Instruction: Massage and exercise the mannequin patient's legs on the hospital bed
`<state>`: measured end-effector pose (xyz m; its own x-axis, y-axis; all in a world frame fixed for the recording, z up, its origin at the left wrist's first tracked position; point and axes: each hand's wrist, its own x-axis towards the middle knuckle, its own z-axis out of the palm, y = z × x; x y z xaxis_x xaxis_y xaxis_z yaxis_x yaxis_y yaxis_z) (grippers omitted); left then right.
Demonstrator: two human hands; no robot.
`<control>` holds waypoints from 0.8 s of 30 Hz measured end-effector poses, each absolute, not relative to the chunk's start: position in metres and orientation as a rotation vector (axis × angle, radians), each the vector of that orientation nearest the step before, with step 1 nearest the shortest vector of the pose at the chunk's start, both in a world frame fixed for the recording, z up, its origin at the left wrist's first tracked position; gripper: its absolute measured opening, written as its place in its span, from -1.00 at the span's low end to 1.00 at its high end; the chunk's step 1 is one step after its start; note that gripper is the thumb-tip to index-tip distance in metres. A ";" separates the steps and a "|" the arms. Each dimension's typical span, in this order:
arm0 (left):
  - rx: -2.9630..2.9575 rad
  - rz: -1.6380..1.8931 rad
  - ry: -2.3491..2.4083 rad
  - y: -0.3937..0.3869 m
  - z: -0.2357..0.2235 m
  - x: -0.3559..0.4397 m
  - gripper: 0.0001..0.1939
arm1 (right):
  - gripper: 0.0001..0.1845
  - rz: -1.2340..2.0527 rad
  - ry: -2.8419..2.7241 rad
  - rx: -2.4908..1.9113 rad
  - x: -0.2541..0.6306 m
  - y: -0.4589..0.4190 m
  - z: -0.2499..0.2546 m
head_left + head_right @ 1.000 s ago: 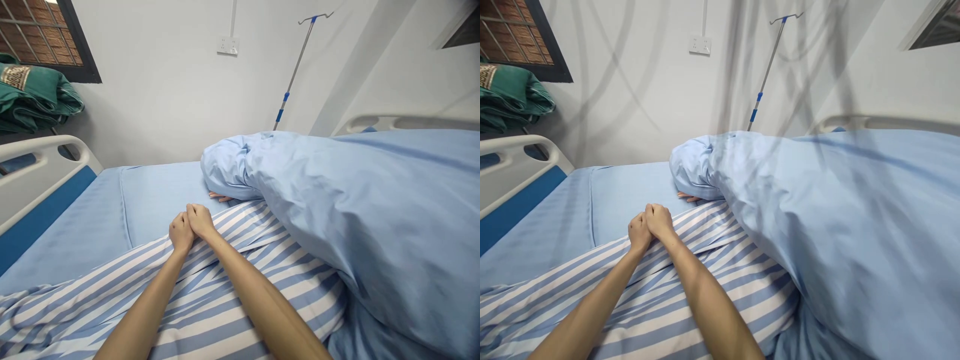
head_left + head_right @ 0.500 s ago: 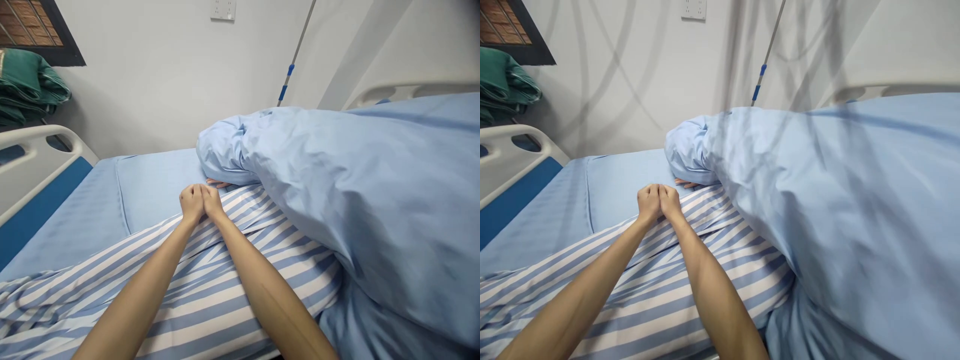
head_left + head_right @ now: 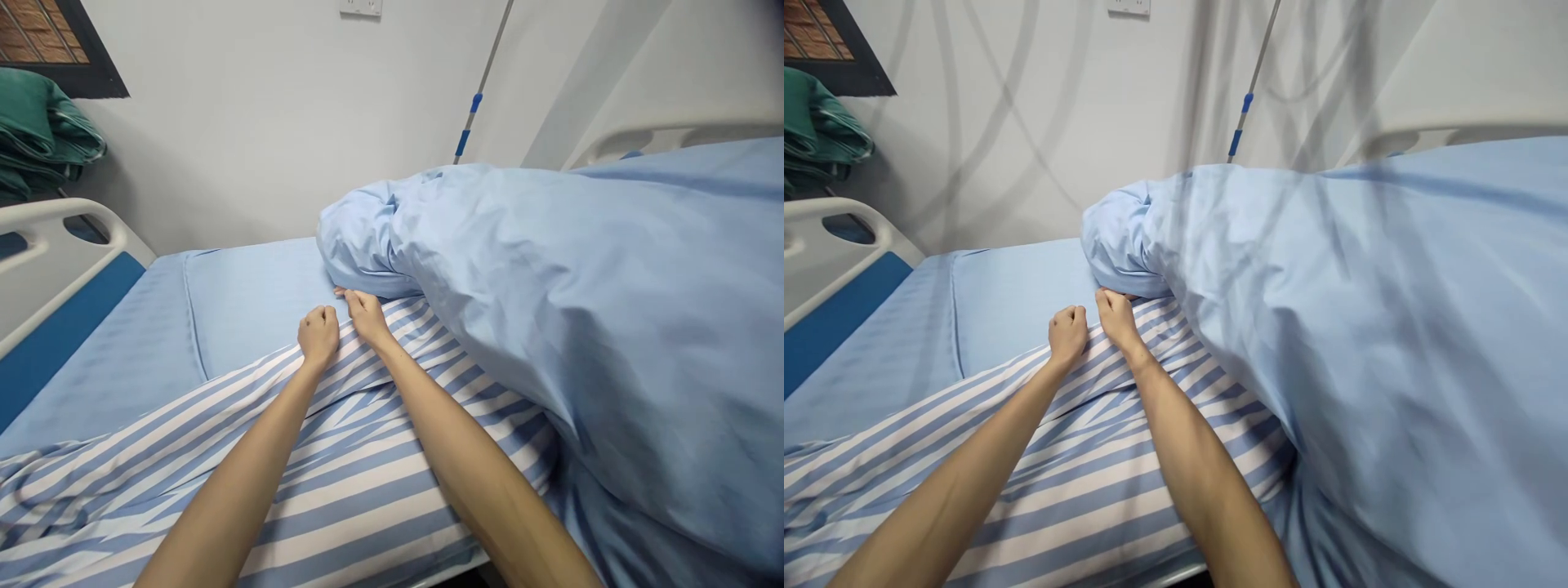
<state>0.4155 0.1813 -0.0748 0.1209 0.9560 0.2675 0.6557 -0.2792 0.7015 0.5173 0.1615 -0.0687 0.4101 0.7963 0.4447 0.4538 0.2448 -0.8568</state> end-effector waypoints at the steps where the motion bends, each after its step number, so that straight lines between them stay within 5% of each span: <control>1: 1.999 0.968 1.539 0.181 -0.073 0.418 -0.66 | -0.56 0.345 -1.184 -1.376 0.520 0.160 -0.071; 24: 1.939 1.016 1.280 0.170 -0.049 0.481 -0.68 | -0.61 0.213 -0.988 -1.474 0.554 0.159 -0.073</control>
